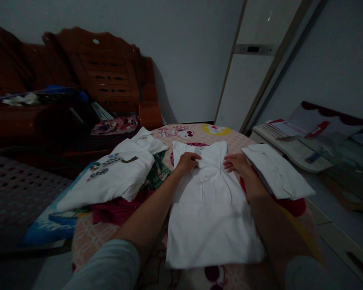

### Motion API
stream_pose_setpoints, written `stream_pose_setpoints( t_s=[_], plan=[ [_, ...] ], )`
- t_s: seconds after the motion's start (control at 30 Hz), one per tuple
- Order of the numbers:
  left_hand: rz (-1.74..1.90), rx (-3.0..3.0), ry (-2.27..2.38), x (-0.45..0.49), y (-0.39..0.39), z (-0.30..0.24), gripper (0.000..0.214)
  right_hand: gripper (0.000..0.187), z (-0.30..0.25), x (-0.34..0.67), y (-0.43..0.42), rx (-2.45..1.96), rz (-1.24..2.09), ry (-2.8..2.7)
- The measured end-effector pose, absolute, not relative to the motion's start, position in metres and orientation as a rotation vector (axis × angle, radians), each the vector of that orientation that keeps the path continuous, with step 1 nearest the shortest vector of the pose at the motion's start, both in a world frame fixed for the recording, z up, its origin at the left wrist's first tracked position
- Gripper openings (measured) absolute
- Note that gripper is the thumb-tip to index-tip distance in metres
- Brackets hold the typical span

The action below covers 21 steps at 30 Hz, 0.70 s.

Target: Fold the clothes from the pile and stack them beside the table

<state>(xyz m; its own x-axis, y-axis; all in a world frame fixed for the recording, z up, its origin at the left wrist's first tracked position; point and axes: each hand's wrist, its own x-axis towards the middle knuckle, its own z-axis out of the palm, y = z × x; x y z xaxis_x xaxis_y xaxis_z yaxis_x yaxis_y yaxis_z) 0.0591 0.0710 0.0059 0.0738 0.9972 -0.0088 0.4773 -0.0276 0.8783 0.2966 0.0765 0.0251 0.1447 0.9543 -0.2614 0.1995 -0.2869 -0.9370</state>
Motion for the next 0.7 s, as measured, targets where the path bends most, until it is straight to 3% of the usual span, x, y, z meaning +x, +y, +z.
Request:
stream_pose_setpoints(
  t_s=[0.1, 0.27, 0.43, 0.5, 0.7],
  plan=[
    [0.888, 1.701, 1.416, 0.065, 0.068, 0.005, 0.044, 0.014, 0.022, 0.293, 0.077, -1.635, 1.199, -1.141],
    [0.962, 1.573, 1.318, 0.065, 0.068, 0.015, 0.027, 0.027, 0.021, 0.294, 0.077, -1.644, 1.184, -1.170],
    [0.642, 1.442, 1.328, 0.053, 0.064, 0.020, 0.019, 0.037, 0.018, 0.294, 0.079, -1.647, 1.172, -1.207],
    [0.562, 1.442, 1.357, 0.052, 0.064, 0.018, 0.011, 0.036, 0.017, 0.295, 0.079, -1.643, 1.167, -1.209],
    [0.501, 1.510, 1.377, 0.055, 0.064, 0.015, 0.025, 0.017, 0.015, 0.299, 0.079, -1.643, 1.133, -1.233]
  ],
)
